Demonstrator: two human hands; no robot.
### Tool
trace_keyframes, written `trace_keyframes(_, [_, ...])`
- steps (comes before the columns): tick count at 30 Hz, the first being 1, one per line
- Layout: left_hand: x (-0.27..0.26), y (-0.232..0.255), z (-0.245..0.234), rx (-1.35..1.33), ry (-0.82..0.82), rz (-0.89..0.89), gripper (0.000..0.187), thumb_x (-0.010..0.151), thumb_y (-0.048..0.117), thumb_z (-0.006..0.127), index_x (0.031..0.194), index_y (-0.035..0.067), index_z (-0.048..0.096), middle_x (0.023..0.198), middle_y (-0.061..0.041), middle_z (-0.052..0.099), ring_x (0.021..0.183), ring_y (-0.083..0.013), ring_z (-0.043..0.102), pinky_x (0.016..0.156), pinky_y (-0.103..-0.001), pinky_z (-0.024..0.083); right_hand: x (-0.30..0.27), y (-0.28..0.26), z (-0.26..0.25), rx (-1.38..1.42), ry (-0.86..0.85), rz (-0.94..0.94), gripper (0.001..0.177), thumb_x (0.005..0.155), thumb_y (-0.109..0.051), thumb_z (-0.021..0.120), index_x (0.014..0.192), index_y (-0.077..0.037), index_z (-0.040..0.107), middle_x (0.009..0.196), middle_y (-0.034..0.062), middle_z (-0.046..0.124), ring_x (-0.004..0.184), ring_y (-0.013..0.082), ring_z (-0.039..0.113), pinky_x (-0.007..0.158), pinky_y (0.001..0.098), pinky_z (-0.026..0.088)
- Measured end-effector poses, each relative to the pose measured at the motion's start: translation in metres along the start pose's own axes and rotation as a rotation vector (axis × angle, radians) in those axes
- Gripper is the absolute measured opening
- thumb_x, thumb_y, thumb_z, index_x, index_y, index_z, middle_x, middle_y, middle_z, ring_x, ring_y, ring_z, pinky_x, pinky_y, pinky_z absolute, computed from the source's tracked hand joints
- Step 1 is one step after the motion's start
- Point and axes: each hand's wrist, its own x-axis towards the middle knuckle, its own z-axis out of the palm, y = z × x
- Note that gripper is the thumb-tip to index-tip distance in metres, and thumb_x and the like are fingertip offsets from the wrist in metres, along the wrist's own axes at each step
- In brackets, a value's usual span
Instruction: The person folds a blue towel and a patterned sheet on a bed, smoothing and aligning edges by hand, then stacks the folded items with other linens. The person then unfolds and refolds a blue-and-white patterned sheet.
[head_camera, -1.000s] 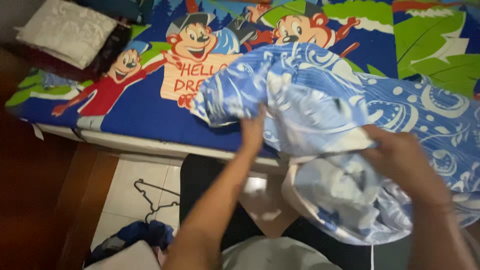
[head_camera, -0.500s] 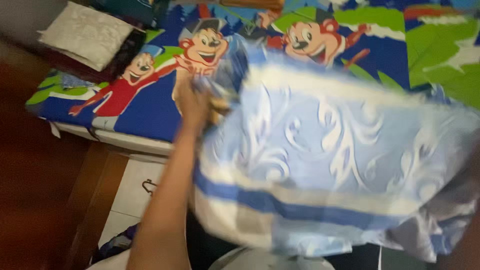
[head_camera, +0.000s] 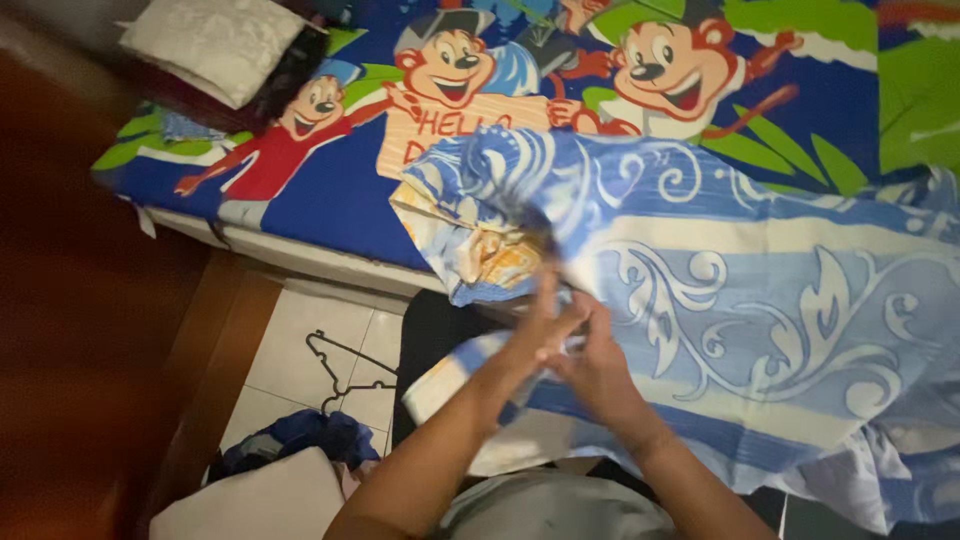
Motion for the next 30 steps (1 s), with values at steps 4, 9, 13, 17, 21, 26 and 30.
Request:
trace_keyframes(4, [-0.002,-0.015,0.021,-0.754,-0.109,-0.363,0.089,0.102,0.065,0.063,0.168,0.014,0.033,0.151,-0.022,0.049,0.135,-0.0336,0.051,0.109,-0.048,0.047,0.016,0.04,-0.005,0.431,0.123,0.008,0.053,0.09,-0.006,0.084,0.135,0.0,0.056,0.115,0.0174,0.071,0.097,0.0201,0.074,0.083,0.0341,0.061])
trace_keyframes(9, [0.006,-0.005,0.012,-0.383,0.183,-0.502,0.086,0.093,0.046,0.071,0.158,0.018,0.022,0.151,-0.008,0.042,0.125,-0.0267,0.053,0.099,-0.048,0.052,-0.032,0.056,-0.061,0.223,0.429,-0.032,0.01,0.091,0.0,0.075,0.1,0.002,0.073,0.094,0.0126,0.077,0.086,0.019,0.077,0.081,0.0325,0.062])
trace_keyframes(13, [0.041,0.018,-0.011,-0.259,0.358,-0.231,0.08,0.097,0.038,0.081,0.154,-0.003,0.042,0.149,-0.017,0.052,0.129,-0.0267,0.057,0.109,-0.044,0.05,-0.06,0.028,-0.134,0.25,0.662,0.02,0.005,0.106,0.001,0.067,0.1,0.001,0.066,0.092,0.0156,0.074,0.084,0.0199,0.073,0.084,0.0337,0.061])
trace_keyframes(17, [0.03,0.038,0.028,-0.018,0.055,-0.392,0.057,0.1,0.042,0.07,0.14,0.001,0.072,0.133,-0.009,0.076,0.12,-0.0231,0.066,0.103,-0.039,0.049,-0.049,-0.007,-0.161,0.086,0.661,-0.14,0.048,0.098,-0.003,0.073,0.139,-0.002,0.049,0.13,0.0179,0.057,0.12,0.0246,0.061,0.106,0.0387,0.053])
trace_keyframes(21, [-0.021,0.069,0.087,-0.251,-0.215,-0.57,0.039,0.094,0.021,0.076,0.129,0.007,0.069,0.116,-0.008,0.072,0.103,-0.0213,0.07,0.087,-0.045,0.059,-0.024,-0.013,-0.118,-0.554,0.412,-0.537,0.11,0.059,-0.034,0.096,0.143,0.006,0.039,0.136,0.0351,0.053,0.126,0.0525,0.054,0.107,0.0564,0.046])
trace_keyframes(26, [-0.015,0.099,0.075,-0.41,-0.241,-0.087,0.033,0.101,0.009,0.08,0.128,-0.006,0.068,0.118,-0.011,0.074,0.105,-0.0184,0.071,0.093,-0.033,0.06,-0.018,0.006,-0.104,-0.229,0.512,-0.025,0.035,0.095,-0.013,0.079,0.126,-0.004,0.066,0.117,0.0163,0.074,0.104,0.031,0.073,0.091,0.0407,0.057])
trace_keyframes(30, [0.003,0.123,0.035,-0.48,0.155,-0.205,0.031,0.096,0.018,0.078,0.118,-0.001,0.067,0.095,-0.008,0.076,0.073,-0.0184,0.074,0.056,-0.03,0.06,-0.027,0.008,-0.136,-0.41,0.388,-0.172,0.034,0.086,0.0,0.075,0.118,-0.009,0.067,0.112,0.0135,0.072,0.094,0.0334,0.071,0.084,0.0424,0.057])
